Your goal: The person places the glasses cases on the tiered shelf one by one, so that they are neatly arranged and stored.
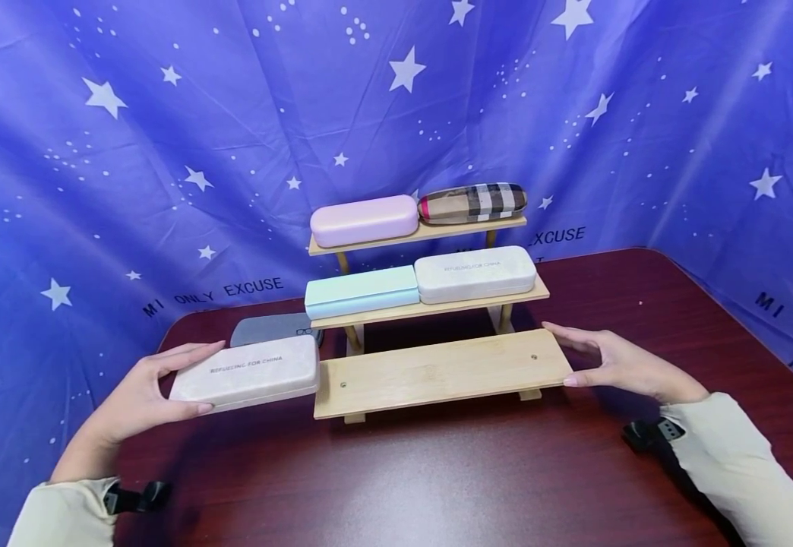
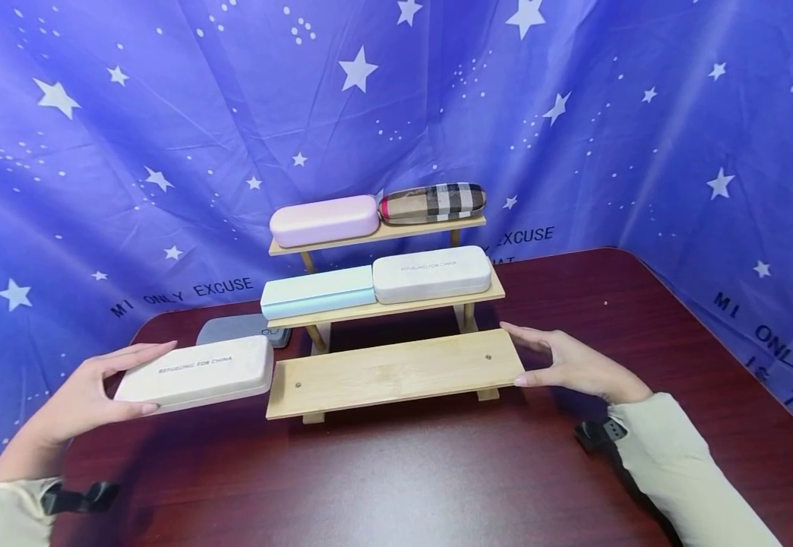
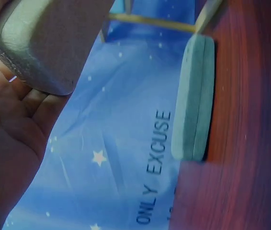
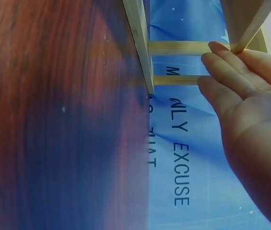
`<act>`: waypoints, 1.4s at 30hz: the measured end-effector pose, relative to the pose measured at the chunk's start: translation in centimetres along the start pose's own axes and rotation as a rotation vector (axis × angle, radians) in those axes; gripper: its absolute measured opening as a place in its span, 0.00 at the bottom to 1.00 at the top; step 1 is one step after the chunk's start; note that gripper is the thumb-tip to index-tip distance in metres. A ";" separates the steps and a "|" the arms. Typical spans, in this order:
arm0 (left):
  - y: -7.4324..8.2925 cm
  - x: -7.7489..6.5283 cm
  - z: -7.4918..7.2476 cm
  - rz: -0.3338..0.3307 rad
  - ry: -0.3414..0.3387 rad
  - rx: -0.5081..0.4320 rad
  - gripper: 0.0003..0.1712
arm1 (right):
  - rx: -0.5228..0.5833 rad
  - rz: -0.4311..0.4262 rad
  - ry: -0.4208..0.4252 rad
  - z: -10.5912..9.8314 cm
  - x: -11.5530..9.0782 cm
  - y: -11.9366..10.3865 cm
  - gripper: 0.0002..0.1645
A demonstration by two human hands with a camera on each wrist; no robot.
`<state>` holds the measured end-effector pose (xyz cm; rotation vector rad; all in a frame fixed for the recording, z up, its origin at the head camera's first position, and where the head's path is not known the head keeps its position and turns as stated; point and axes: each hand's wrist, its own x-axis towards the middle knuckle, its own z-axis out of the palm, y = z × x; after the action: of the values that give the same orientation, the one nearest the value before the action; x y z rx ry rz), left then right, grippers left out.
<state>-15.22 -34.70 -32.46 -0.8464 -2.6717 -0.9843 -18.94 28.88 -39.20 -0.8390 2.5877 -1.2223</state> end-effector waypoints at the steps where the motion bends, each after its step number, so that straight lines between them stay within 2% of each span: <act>1: 0.2 0.2 0.1 0.017 0.000 -0.001 0.44 | 0.003 0.004 0.000 0.0 0.0 0.0 0.45; 6: 1.0 1.1 1.1 0.092 -0.008 -0.004 0.45 | 0.029 0.002 -0.005 0.1 -0.1 0.1 0.45; 11: 2.2 2.0 2.5 0.109 -0.012 -0.012 0.45 | 0.036 -0.016 -0.011 0.0 -0.1 0.1 0.44; 26: 5.9 6.3 7.9 0.073 -0.089 -0.049 0.43 | 0.020 -0.002 0.002 0.0 -0.2 0.0 0.45; 32: 7.1 7.6 10.1 0.054 -0.090 -0.075 0.43 | -0.008 0.030 0.004 0.1 0.0 -0.1 0.45; 37: 8.3 8.9 11.6 0.051 -0.097 -0.107 0.45 | -0.020 0.057 0.004 0.1 0.0 -0.1 0.46; 42: 9.3 10.1 12.9 0.055 -0.116 -0.156 0.46 | -0.003 0.042 0.000 0.0 0.0 -0.1 0.46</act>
<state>-17.81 -16.13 -33.85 -1.0323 -2.6776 -1.1771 -18.88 28.84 -39.16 -0.7810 2.5947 -1.2072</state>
